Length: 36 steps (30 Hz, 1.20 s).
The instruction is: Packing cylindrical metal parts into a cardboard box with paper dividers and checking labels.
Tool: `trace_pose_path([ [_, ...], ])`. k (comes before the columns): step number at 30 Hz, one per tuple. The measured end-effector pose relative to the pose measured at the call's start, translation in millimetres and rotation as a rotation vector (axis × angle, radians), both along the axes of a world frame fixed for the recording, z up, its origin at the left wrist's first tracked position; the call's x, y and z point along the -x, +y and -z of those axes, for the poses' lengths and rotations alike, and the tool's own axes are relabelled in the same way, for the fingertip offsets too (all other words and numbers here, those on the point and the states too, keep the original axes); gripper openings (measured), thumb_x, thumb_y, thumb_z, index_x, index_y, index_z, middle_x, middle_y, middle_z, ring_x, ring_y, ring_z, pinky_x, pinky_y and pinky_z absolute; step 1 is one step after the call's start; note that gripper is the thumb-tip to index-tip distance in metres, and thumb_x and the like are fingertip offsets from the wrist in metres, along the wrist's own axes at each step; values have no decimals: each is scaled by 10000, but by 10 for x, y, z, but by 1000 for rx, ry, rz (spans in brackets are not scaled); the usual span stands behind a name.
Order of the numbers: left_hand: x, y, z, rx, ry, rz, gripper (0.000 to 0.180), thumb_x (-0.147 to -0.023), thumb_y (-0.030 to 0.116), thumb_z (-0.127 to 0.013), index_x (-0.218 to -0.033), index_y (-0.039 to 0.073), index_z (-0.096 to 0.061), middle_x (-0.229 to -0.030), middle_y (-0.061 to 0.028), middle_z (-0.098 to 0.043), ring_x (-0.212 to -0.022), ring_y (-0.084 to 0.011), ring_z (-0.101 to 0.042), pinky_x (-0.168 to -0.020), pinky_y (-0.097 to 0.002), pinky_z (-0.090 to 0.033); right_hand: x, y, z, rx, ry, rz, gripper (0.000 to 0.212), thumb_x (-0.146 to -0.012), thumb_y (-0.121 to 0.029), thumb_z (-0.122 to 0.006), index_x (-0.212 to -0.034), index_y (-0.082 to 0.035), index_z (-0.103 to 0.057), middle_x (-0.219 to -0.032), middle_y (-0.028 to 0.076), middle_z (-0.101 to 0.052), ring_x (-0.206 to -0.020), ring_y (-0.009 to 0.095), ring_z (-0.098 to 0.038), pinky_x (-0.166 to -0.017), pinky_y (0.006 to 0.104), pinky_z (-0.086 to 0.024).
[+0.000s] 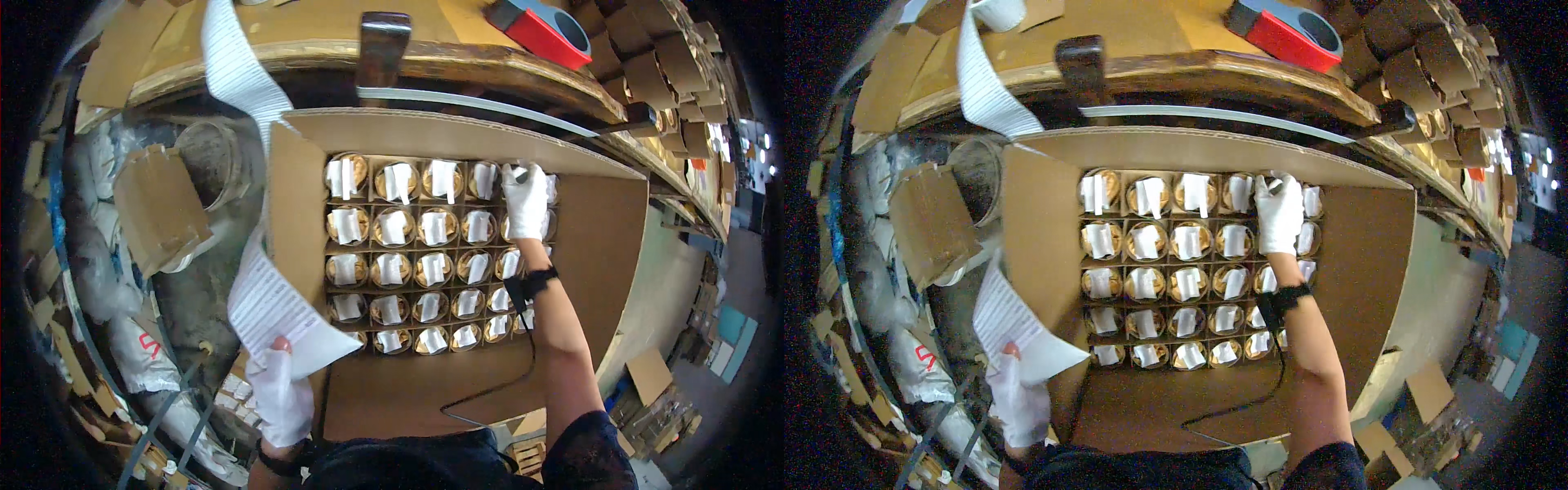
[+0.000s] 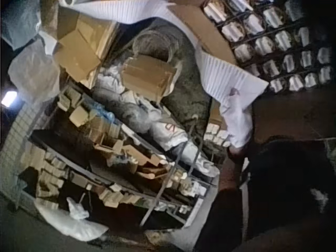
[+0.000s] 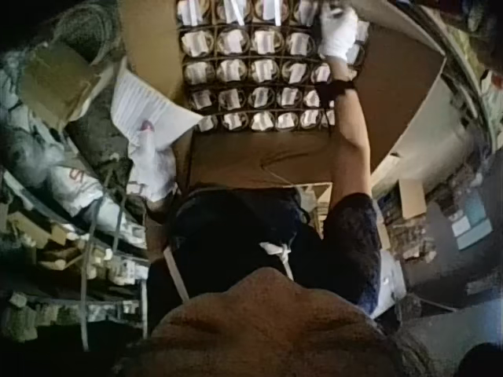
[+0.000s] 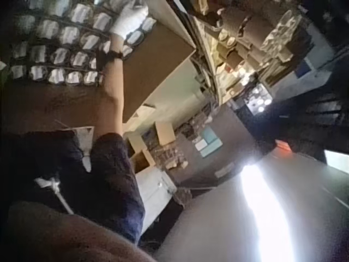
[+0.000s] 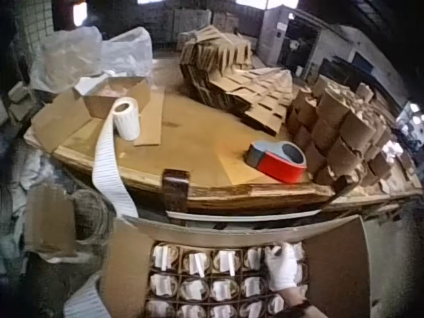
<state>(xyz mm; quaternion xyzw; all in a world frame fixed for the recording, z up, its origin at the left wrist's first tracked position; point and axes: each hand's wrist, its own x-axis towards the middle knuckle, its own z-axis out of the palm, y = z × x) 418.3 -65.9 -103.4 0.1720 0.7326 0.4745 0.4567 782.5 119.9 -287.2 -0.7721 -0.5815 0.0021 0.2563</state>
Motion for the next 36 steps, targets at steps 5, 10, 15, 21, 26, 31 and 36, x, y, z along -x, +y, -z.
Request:
trace_pose_path([
  [5, 88, -200, -93, -39, 504, 658, 196, -958, 102, -449, -926, 3, -615, -759, -103, -593, -697, -221, -588, -585, -338, -473, 1148, -493, -1301, 629, 999, -353, 202, -833, -165, -692, -989, -48, -643, -896, 14, -669, -808, 89, -587, -728, 282, -482],
  [10, 55, -423, 91, 111, -49, 395, 370, -964, 253, -434, -1049, -65, -602, -1012, -144, -653, -891, -221, -644, -828, -342, -509, 1854, -1019, -2127, 735, 1179, -818, 308, -785, -128, -723, -1086, -99, -663, -936, 81, -683, -774, 123, -618, -717, 279, -487],
  [15, 230, -217, -91, -2, 34, 649, 366, -978, 164, -349, -1151, -89, -550, -1099, -162, -633, -977, -244, -638, -904, -361, -497, 2003, -1160, -2291, 739, 1120, -698, 316, -720, -82, -775, -1026, -57, -697, -967, 73, -691, -830, 95, -630, -723, 255, -506],
  [21, 112, -169, -158, -69, 481, 783, 312, -968, 118, -381, -1070, -73, -605, -1011, -139, -670, -901, -209, -657, -859, -319, -507, 1994, -1303, -2039, 317, 862, -780, 372, -591, -61, -779, -955, -96, -707, -702, 74, -577, -619, 247, -565, -588, 335, -468],
  [26, 37, -11, -310, -118, 629, 932, 343, -976, 162, -381, -990, -68, -635, -967, -137, -678, -872, -208, -660, -819, -327, -518, 1879, -1233, -2037, 424, 878, -781, 300, -615, -128, -760, -906, -112, -690, -683, 88, -555, -608, 268, -546, -599, 366, -473],
  [31, -148, -18, -215, 37, -60, 425, 376, -1004, 216, -358, -1106, -70, -580, -1037, -153, -638, -953, -232, -631, -851, -356, -504, 1808, -1228, -1940, 147, 680, -809, 270, -599, -145, -772, -863, -160, -713, -799, -3, -597, -821, 205, -558, -743, 334, -454],
  [36, 49, 57, -289, -71, 578, 362, 404, -994, 247, -423, -1244, -62, -495, -1188, -179, -555, -1094, -263, -565, -923, -404, -470, 997, -746, -1467, 600, 1325, -388, 148, -765, -71, -661, -908, -61, -698, -972, 87, -687, -907, 170, -640, -827, 288, -501],
])
